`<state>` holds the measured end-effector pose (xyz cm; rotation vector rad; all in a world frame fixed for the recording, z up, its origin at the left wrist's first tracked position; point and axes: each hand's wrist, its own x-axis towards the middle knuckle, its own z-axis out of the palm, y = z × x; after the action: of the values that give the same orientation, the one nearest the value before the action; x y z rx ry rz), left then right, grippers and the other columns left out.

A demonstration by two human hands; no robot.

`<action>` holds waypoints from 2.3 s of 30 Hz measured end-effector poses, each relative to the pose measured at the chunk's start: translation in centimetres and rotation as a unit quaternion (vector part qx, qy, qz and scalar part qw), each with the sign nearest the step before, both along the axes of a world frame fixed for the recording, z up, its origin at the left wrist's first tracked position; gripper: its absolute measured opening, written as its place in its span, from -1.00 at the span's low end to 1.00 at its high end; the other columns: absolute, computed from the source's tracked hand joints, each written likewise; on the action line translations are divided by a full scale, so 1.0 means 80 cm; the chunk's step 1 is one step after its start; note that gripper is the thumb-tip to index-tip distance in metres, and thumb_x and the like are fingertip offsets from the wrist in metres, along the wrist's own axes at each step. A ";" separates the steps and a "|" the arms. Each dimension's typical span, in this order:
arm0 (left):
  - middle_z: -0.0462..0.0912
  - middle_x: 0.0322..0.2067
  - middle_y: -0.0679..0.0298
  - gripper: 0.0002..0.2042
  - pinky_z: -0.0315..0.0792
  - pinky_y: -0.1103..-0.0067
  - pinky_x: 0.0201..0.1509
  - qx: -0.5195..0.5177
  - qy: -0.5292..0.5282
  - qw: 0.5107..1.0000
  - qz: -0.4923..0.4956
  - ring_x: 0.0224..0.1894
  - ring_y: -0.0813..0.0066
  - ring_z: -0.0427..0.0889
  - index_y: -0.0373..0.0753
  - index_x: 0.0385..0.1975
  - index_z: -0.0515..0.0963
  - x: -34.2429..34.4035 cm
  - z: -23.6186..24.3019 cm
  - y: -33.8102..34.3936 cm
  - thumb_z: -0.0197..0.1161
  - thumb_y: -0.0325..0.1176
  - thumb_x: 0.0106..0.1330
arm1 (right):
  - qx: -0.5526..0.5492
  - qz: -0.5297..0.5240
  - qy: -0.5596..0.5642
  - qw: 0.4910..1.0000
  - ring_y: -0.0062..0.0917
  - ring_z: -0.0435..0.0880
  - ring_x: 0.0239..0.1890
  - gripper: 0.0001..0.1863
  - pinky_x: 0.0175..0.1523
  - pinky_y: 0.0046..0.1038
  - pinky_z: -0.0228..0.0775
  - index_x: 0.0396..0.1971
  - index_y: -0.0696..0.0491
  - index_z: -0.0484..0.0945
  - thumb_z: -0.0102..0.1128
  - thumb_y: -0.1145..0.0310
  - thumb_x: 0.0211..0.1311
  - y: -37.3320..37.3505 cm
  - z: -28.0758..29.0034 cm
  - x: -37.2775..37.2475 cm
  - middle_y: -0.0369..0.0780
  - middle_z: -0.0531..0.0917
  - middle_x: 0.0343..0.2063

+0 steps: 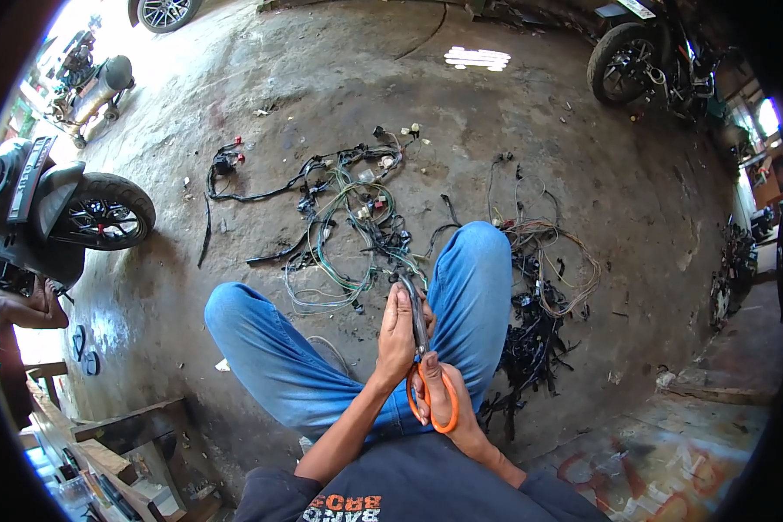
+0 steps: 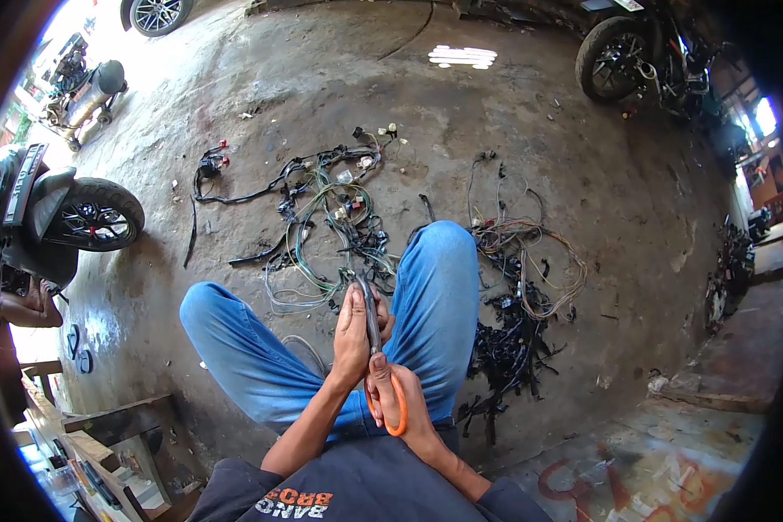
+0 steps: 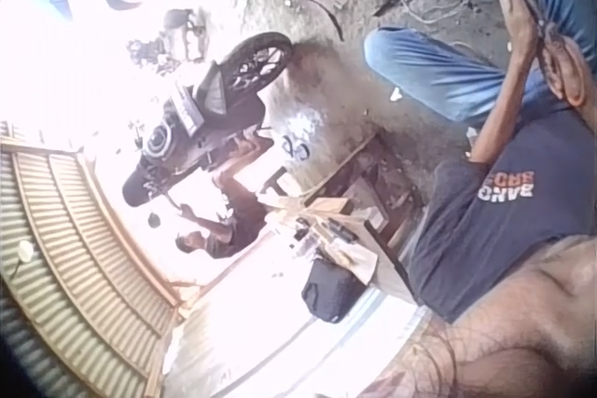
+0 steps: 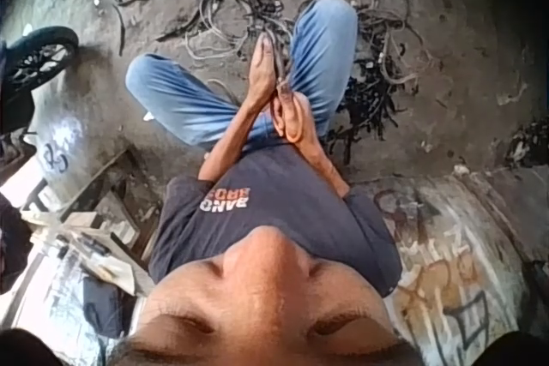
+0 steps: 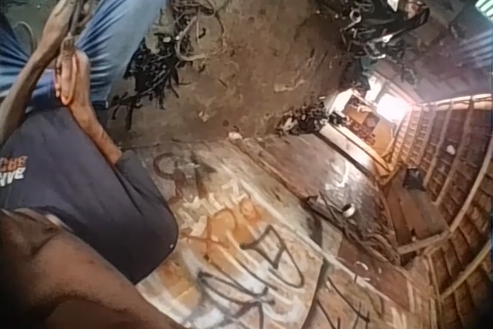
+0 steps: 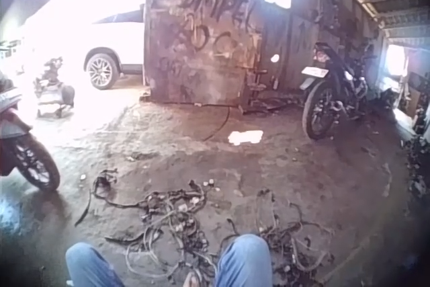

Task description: Repairing or modifying a motorcycle wiring harness by cutting tape and wires using scissors.

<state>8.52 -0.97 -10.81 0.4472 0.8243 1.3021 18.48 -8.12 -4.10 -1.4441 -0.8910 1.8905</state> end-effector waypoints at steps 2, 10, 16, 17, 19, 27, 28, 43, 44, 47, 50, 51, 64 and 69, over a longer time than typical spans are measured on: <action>0.23 -0.55 0.37 -0.71 0.12 0.65 -0.65 0.000 0.010 1.000 0.011 -0.65 0.65 0.14 -0.19 -0.15 0.32 0.006 0.002 0.002 -0.21 -0.09 0.65 | 0.010 -0.004 -0.012 1.000 -0.66 0.36 -0.82 -0.24 -0.71 -0.58 0.17 -0.58 0.08 0.34 -0.15 -0.42 0.37 0.003 -0.001 0.002 -0.34 0.33 -0.82; 0.39 -0.47 0.39 -0.69 0.30 0.65 -0.41 0.033 0.140 0.990 0.003 -0.49 0.66 0.32 -0.22 -0.10 0.39 0.008 -0.002 -0.016 -0.17 -0.11 0.64 | 0.027 -0.030 0.032 0.999 -0.68 0.32 -0.84 -0.28 -0.72 -0.59 0.18 -0.58 0.07 0.34 -0.14 -0.35 0.42 0.019 0.002 0.011 -0.36 0.31 -0.82; 0.44 -0.39 0.40 -0.68 0.34 0.68 -0.31 0.130 0.247 0.959 -0.056 -0.36 0.72 0.39 -0.22 0.01 0.46 -0.017 0.017 -0.021 -0.17 -0.15 0.65 | 0.015 -0.013 0.036 0.999 -0.68 0.26 -0.85 -0.28 -0.71 -0.60 0.17 -0.57 0.07 0.34 -0.19 -0.35 0.44 0.028 0.022 0.018 -0.36 0.28 -0.81; 0.43 -0.45 0.40 -0.69 0.32 0.66 -0.36 0.122 0.262 0.955 -0.071 -0.43 0.70 0.35 -0.26 0.03 0.46 -0.021 0.018 -0.025 -0.15 -0.18 0.65 | -0.001 -0.003 0.039 0.999 -0.70 0.25 -0.84 -0.28 -0.72 -0.60 0.17 -0.57 0.06 0.36 -0.22 -0.36 0.43 0.027 0.022 0.020 -0.37 0.29 -0.80; 0.43 -0.52 0.39 -0.70 0.29 0.63 -0.41 0.116 0.274 0.951 -0.086 -0.50 0.67 0.31 -0.29 0.04 0.46 -0.028 0.019 -0.031 -0.13 -0.21 0.64 | -0.017 0.006 0.041 0.999 -0.72 0.25 -0.83 -0.27 -0.72 -0.60 0.17 -0.56 0.05 0.38 -0.24 -0.37 0.43 0.026 0.025 0.020 -0.37 0.30 -0.79; 0.56 -0.40 0.37 -0.66 0.40 0.66 -0.26 0.099 0.332 0.928 -0.137 -0.37 0.71 0.44 -0.27 0.04 0.49 -0.045 0.014 -0.040 -0.14 -0.17 0.64 | -0.040 -0.003 0.048 0.998 -0.69 0.26 -0.85 -0.25 -0.73 -0.60 0.16 -0.58 0.06 0.35 -0.22 -0.39 0.42 0.019 0.021 0.012 -0.38 0.25 -0.83; 0.56 -0.40 0.37 -0.66 0.40 0.66 -0.26 0.100 0.331 0.928 -0.137 -0.37 0.71 0.44 -0.27 0.04 0.49 -0.046 0.013 -0.039 -0.14 -0.17 0.64 | -0.039 -0.003 0.047 0.998 -0.69 0.26 -0.85 -0.25 -0.73 -0.60 0.16 -0.58 0.06 0.35 -0.22 -0.39 0.42 0.018 0.017 0.012 -0.38 0.25 -0.83; 0.34 -0.48 0.38 -0.55 0.23 0.69 -0.49 -0.012 -0.036 0.999 -0.019 -0.50 0.65 0.31 -0.29 0.01 0.42 -0.014 0.026 0.000 -0.21 0.00 0.63 | 0.047 0.044 -0.034 0.997 -0.73 0.36 -0.80 -0.28 -0.70 -0.61 0.18 -0.63 0.08 0.37 -0.02 -0.35 0.34 -0.001 0.007 0.010 -0.36 0.37 -0.76; 0.33 -0.49 0.38 -0.55 0.21 0.69 -0.51 -0.022 -0.042 0.999 -0.003 -0.51 0.65 0.30 -0.30 0.02 0.42 -0.015 0.024 -0.003 -0.22 0.01 0.63 | 0.046 0.044 -0.033 0.997 -0.73 0.36 -0.80 -0.28 -0.70 -0.61 0.18 -0.63 0.08 0.37 -0.02 -0.35 0.34 -0.002 0.004 0.009 -0.36 0.37 -0.76; 0.29 -0.51 0.40 -0.52 0.14 0.70 -0.57 -0.029 -0.051 0.998 0.018 -0.54 0.65 0.27 -0.30 0.04 0.39 -0.011 0.024 -0.003 -0.22 0.04 0.62 | 0.035 0.046 0.000 0.998 -0.73 0.37 -0.79 -0.30 -0.70 -0.62 0.18 -0.60 0.08 0.37 -0.03 -0.34 0.36 -0.004 -0.003 0.011 -0.36 0.37 -0.75; 0.33 -0.51 0.39 -0.51 0.21 0.69 -0.48 -0.021 -0.096 0.995 0.008 -0.51 0.68 0.31 -0.31 0.07 0.39 -0.010 0.028 -0.003 -0.20 0.05 0.61 | 0.033 0.033 0.030 0.998 -0.73 0.36 -0.78 -0.31 -0.70 -0.62 0.17 -0.58 0.08 0.37 -0.04 -0.33 0.36 -0.007 -0.009 0.014 -0.37 0.35 -0.76; 0.32 -0.52 0.40 -0.52 0.19 0.70 -0.49 -0.010 -0.098 0.995 0.003 -0.53 0.69 0.29 -0.30 0.08 0.39 -0.008 0.029 -0.003 -0.18 0.05 0.61 | 0.037 0.024 0.047 0.998 -0.74 0.35 -0.79 -0.31 -0.70 -0.63 0.16 -0.58 0.08 0.37 -0.04 -0.33 0.37 -0.007 -0.012 0.015 -0.38 0.34 -0.77; 0.18 -0.61 0.58 -0.59 -0.05 0.71 -0.54 0.048 0.013 0.997 -0.058 -0.63 0.81 0.05 -0.22 0.24 0.39 -0.017 0.011 -0.009 -0.09 -0.07 0.61 | 0.076 0.017 -0.010 0.997 -0.76 0.30 -0.79 -0.33 -0.71 -0.63 0.13 -0.57 0.04 0.38 -0.02 -0.35 0.36 0.006 -0.023 0.026 -0.41 0.33 -0.77; 0.15 -0.59 0.59 -0.59 -0.05 0.71 -0.53 0.046 0.095 0.992 -0.072 -0.60 0.80 0.05 -0.23 0.26 0.39 -0.022 0.018 -0.017 -0.07 -0.09 0.62 | 0.037 -0.001 0.051 0.998 -0.76 0.30 -0.82 -0.29 -0.74 -0.65 0.12 -0.59 0.05 0.34 -0.10 -0.38 0.36 0.008 0.001 0.022 -0.40 0.29 -0.75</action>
<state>6.75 -2.36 -9.34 0.7003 0.8756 1.1781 20.26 -7.47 -4.03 -1.2919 -0.9011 1.8913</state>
